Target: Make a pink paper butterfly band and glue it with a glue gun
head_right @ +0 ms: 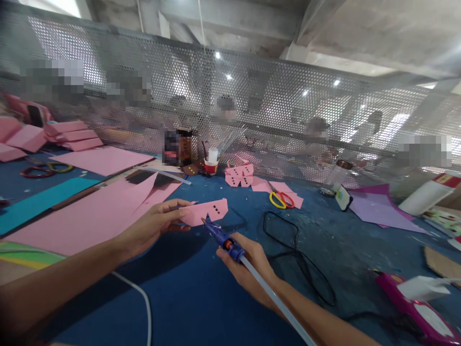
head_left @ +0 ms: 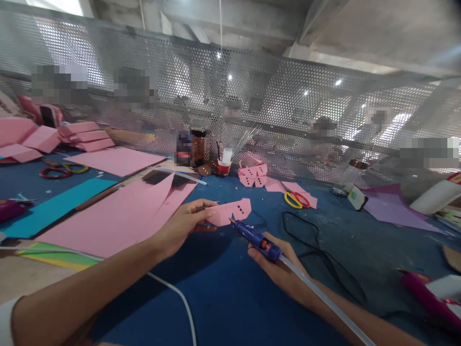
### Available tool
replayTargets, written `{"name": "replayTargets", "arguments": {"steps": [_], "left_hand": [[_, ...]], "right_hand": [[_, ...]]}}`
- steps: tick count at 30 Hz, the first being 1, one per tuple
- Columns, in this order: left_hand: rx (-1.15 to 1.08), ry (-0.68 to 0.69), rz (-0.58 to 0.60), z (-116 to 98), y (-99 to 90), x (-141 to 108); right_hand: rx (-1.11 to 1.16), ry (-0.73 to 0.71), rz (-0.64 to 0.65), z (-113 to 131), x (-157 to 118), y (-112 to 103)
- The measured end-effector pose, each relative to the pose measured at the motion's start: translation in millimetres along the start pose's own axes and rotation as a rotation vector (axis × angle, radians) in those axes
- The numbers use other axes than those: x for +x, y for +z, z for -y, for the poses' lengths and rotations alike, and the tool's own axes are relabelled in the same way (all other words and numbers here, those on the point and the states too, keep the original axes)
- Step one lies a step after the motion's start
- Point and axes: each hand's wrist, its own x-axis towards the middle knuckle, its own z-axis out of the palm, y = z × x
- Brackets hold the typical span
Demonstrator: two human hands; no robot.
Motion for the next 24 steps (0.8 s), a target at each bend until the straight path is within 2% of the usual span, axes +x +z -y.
{"name": "replayTargets", "arguments": {"steps": [8,17,24], "left_hand": [[0.01,-0.008,0.032,2,-1.5,1],[-0.04,0.029,-0.016,-5,0.4,-1],[-0.069,0.012,0.021,-7,3.1,-3]], "right_hand": [[0.035,0.003,-0.042,2,4,9],[0.112,0.024,-0.126,1,15,29],[0.04,-0.001,-0.165,3,13,31]]}}
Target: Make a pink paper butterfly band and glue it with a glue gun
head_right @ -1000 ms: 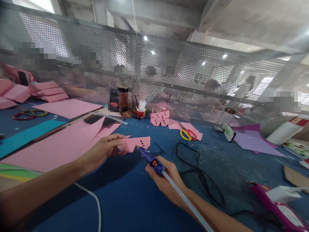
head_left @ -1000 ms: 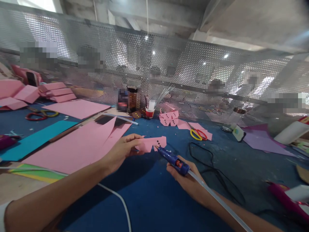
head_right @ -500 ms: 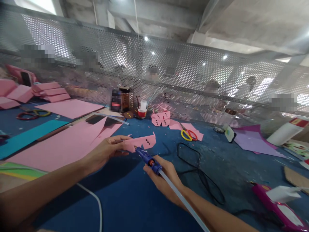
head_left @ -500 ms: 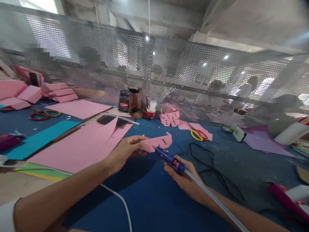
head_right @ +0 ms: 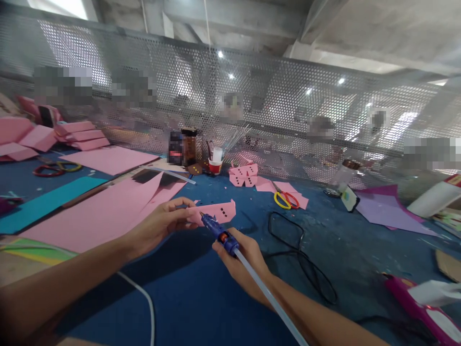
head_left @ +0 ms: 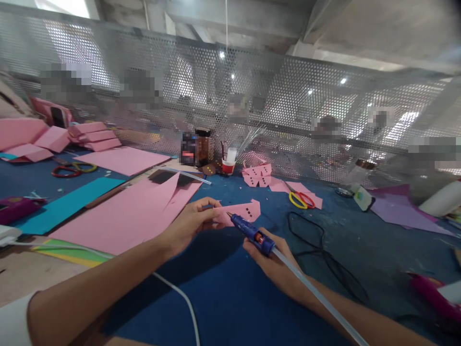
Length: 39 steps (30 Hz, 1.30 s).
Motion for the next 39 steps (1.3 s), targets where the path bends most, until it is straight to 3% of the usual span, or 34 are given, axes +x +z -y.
{"name": "replayTargets", "arguments": {"steps": [5,22,39], "left_hand": [[0.014,-0.008,0.006,-1,-0.7,0],[0.116,0.01,-0.045,-2,-1.1,-1],[0.111,-0.003,-0.047,-3,0.1,-1]], "right_hand": [[-0.026,-0.033,-0.033,3,0,1],[-0.09,-0.088,0.099,10,5,-12],[-0.052,-0.078,0.088,9,4,-11]]}}
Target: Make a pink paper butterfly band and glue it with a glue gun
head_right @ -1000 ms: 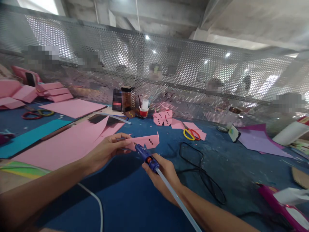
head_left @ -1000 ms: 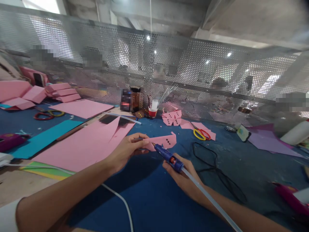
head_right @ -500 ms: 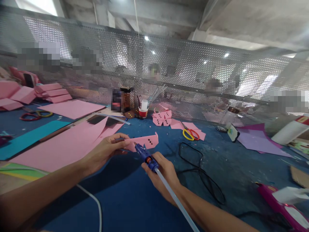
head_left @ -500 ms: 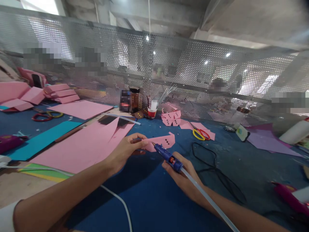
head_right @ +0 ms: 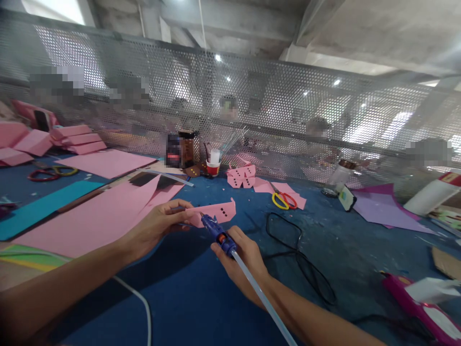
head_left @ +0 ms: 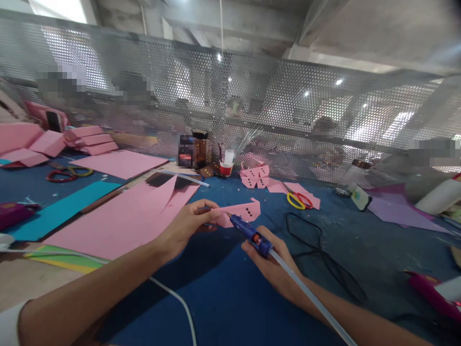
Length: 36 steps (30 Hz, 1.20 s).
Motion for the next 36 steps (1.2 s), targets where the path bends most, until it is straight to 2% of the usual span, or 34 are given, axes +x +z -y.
{"name": "replayTargets", "arguments": {"steps": [36], "left_hand": [[0.049,-0.002,0.03,-0.6,0.0,0.2]], "right_hand": [[-0.121,-0.008,0.012,-2.5,0.9,-0.8]]}}
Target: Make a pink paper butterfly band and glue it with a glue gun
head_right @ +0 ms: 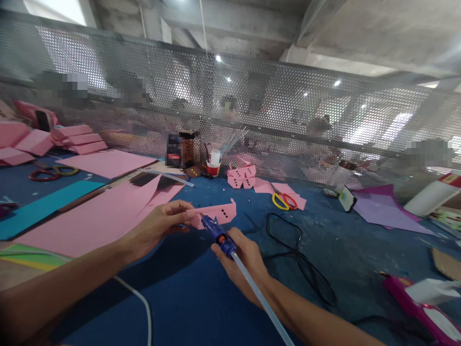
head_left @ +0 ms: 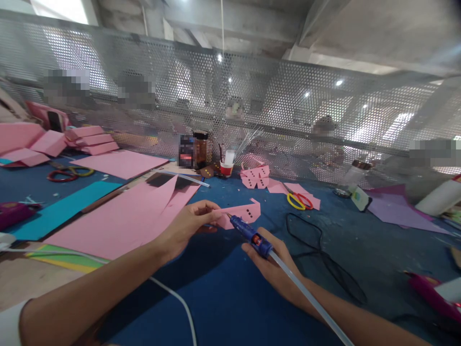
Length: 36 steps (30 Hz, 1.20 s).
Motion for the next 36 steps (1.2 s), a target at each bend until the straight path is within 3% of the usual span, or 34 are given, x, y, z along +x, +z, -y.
{"name": "replayTargets", "arguments": {"steps": [36], "left_hand": [[-0.022,-0.009,-0.011,-1.0,-0.8,-1.2]], "right_hand": [[0.058,0.031,-0.023,-4.3,-2.5,3.0]]}}
